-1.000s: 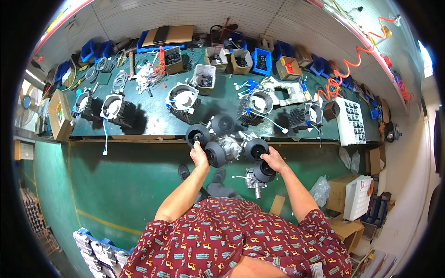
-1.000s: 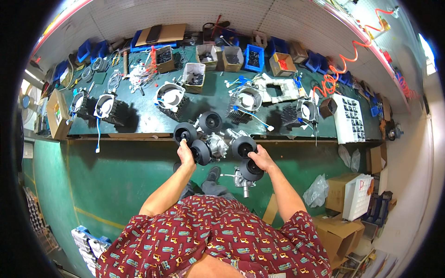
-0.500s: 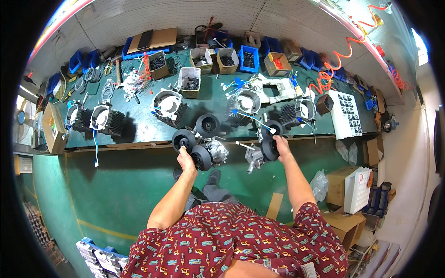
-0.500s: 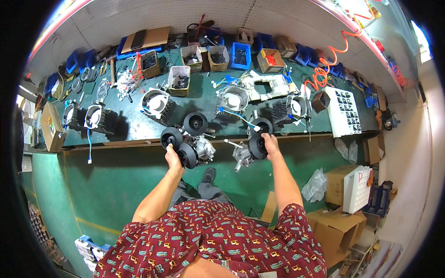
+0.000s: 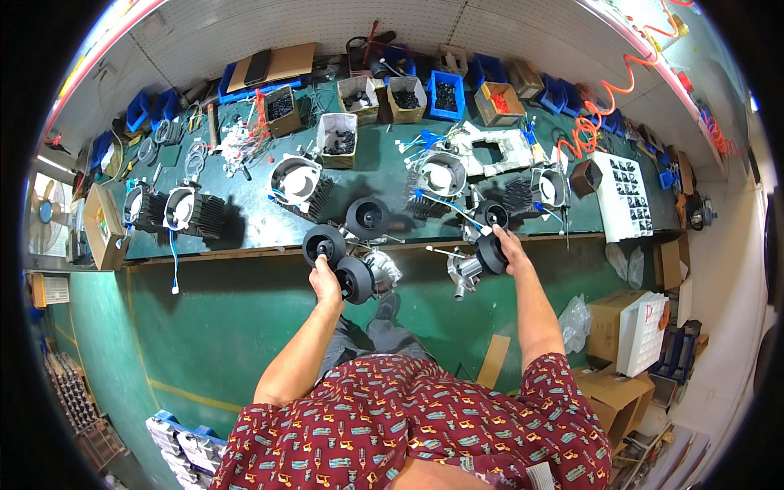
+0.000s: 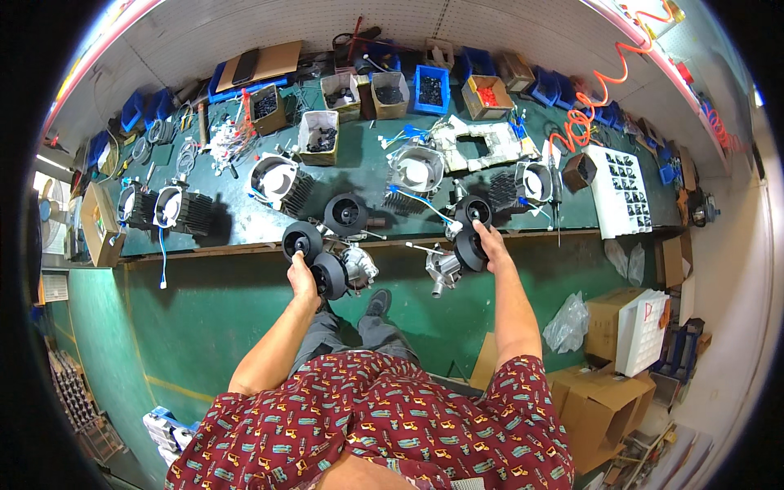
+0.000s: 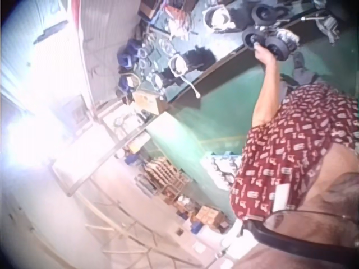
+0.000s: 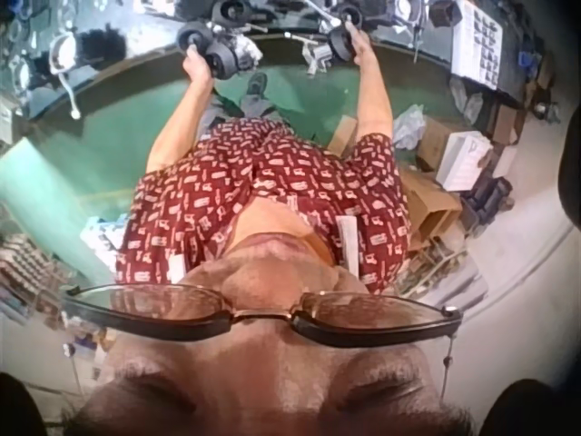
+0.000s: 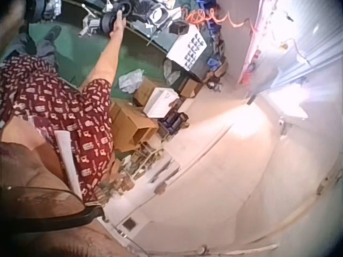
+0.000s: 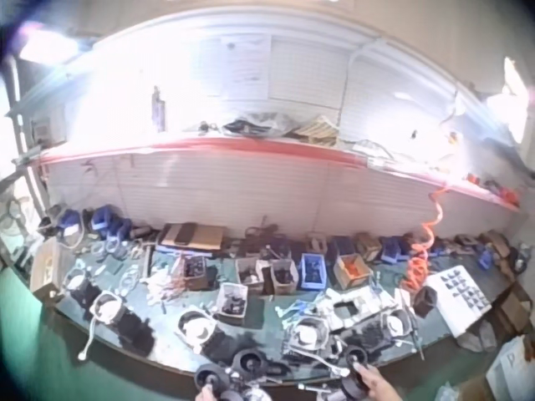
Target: The person assembles small electromechanical components on a workbench. They handle cylindrical motor-like parts and use a cordless drill to fasten screws, then place the assembled units on the table.
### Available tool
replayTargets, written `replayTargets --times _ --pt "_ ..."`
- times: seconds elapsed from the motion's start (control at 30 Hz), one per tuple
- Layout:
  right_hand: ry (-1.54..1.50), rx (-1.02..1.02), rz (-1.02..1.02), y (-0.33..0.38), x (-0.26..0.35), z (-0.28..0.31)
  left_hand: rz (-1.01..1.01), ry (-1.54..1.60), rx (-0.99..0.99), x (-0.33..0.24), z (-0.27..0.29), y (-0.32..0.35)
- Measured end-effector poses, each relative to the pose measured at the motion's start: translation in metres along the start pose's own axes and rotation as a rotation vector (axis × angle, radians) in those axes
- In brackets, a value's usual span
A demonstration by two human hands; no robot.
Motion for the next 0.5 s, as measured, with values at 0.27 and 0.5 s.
replayTargets --times 0.27,0.5 --pt "-0.026 -0.015 0.089 0.032 -0.022 -0.006 -0.019 0.029 -0.014 0.003 0.000 -0.016" --pt "0.697 0.366 0.517 0.100 0.005 -0.130 0.016 -0.025 0.017 -0.006 0.002 -0.013"
Point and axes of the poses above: each hand's wrist, its own y-axis away from the middle knuckle, its own z-axis out of the back of the hand, x = y × z, the point moved 5 cm from there along -y, towards the middle knuckle, and after that the axes turned 3 degrees about z, right-handed, at the moved point
